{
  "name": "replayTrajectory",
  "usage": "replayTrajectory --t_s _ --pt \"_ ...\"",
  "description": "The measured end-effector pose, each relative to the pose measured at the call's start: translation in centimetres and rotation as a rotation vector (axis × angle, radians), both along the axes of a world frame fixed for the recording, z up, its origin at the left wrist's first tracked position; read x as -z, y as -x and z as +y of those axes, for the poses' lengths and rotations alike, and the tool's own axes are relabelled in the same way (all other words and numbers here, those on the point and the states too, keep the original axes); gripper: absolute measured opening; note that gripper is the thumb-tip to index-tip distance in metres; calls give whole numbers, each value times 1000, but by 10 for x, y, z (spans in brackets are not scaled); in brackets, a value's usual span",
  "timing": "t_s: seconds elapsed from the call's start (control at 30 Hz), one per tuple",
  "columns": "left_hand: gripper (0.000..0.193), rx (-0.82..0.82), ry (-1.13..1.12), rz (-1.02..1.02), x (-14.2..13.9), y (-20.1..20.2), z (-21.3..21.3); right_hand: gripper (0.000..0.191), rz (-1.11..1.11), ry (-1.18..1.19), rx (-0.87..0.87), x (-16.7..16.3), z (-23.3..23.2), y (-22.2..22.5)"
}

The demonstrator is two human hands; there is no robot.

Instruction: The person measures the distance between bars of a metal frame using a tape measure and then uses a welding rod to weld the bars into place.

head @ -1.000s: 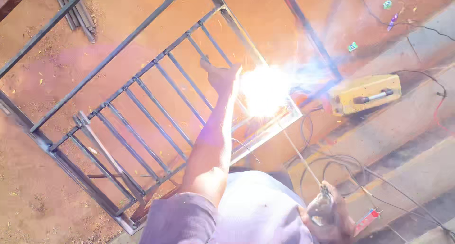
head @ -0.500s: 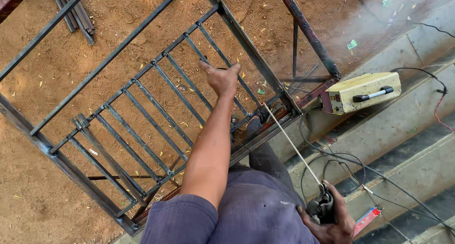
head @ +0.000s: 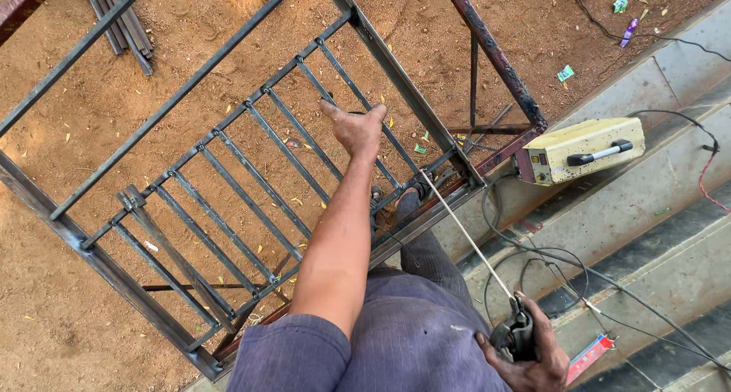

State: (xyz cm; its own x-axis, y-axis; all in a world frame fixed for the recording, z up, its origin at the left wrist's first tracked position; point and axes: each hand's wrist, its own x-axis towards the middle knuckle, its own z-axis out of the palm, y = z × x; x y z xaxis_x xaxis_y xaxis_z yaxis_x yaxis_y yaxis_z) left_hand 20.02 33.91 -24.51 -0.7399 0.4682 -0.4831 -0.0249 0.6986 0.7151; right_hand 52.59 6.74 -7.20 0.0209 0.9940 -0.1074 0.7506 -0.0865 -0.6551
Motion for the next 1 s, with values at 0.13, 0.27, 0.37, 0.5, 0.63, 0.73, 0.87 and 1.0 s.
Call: replayTrajectory --t_s 0.13,0.27,0.37,0.5,0.63,0.73,0.87,1.0 --pt "128 -4 -8 -33 0 -7 0 96 47 -16 -29 3 -3 -13" --pt "127 -45 -96 -107 9 -14 -1 101 435 56 -41 6 -3 -27" --pt "127 -4 -292 186 18 -21 -2 100 212 83 -1 1 -4 -35" --pt "131 19 -181 223 19 -29 -1 95 7 148 69 -10 -5 -39" --pt "131 -5 -161 205 9 -38 1 97 3 103 36 -20 -2 -43" --pt "130 5 -105 144 -3 -47 2 97 -2 53 7 -23 2 -49" --pt "129 22 -17 14 -16 -55 2 97 7 106 46 -28 4 -59" --pt "128 17 -9 13 -27 -63 -6 95 151 -31 33 -33 -3 -70"
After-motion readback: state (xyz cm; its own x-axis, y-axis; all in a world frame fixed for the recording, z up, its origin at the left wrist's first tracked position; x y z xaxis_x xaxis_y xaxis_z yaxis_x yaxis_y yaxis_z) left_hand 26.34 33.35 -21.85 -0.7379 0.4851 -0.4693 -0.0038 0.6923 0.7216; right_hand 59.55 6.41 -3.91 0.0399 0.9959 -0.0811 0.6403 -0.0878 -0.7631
